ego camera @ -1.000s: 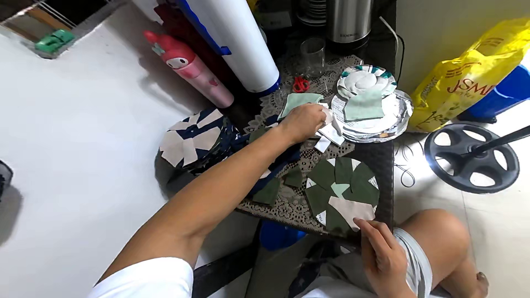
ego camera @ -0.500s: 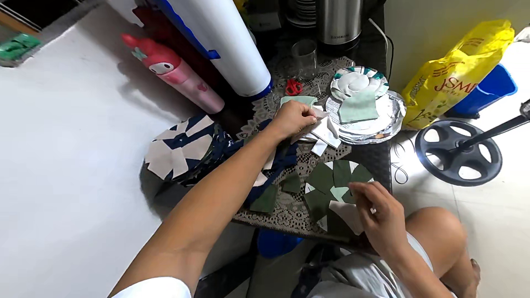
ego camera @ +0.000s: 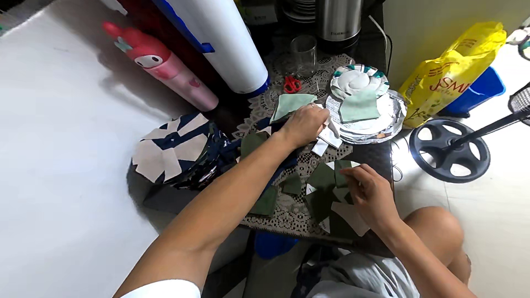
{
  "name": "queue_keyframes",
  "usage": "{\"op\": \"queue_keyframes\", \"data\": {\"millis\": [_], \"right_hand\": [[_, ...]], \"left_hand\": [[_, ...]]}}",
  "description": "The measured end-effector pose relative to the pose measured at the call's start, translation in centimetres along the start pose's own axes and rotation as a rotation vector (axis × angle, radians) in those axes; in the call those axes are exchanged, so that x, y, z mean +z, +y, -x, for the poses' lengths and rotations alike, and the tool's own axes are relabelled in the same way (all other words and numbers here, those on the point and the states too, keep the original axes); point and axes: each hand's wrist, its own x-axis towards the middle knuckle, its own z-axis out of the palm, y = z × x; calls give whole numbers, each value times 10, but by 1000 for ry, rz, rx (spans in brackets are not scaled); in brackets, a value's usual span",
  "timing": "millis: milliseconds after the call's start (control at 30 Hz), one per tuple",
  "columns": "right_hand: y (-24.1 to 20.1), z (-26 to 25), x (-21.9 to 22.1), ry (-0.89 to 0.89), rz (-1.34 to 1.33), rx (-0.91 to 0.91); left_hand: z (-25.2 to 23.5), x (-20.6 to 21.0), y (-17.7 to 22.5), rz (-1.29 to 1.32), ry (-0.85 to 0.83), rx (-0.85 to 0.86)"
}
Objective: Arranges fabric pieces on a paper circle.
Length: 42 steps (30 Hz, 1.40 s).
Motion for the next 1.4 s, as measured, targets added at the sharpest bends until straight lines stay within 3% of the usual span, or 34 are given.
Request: {"op": "queue_keyframes", "data": {"millis": [233,433,600,667,733,833,900,1133,1300,1400], "right_hand": [[3,7,-5,22,2,-3],[5,13,-10,22,-9,34],[4,15,-12,44,-22,41],[3,13,-15,30,-25,63],[1,8,-19,-6,-37,110],[-2,2,-22,-38,-40,149],[-4,-2,-22,-57,-37,146],[-14,-30,-24,-215,83,200],[-6,-75,5,-203,365,-5],[-2,-88,21,-265,474,15]], "left_hand": [[-10,-7,8,162,28,-307],[-14,-27,-1,425,186,-620],[-8,-28,-9,707,325,-633],[-7,-29,-6,688,343,-618],[-6,-32,0,518,265,-565],[-3,-29,17,165,-31,-335],[1,-16,22,66,-172,-218],[0,-21,20,383,-111,-496],[3,-22,22,446,-120,-574],[11,-23,23,590,-6,-635]]}}
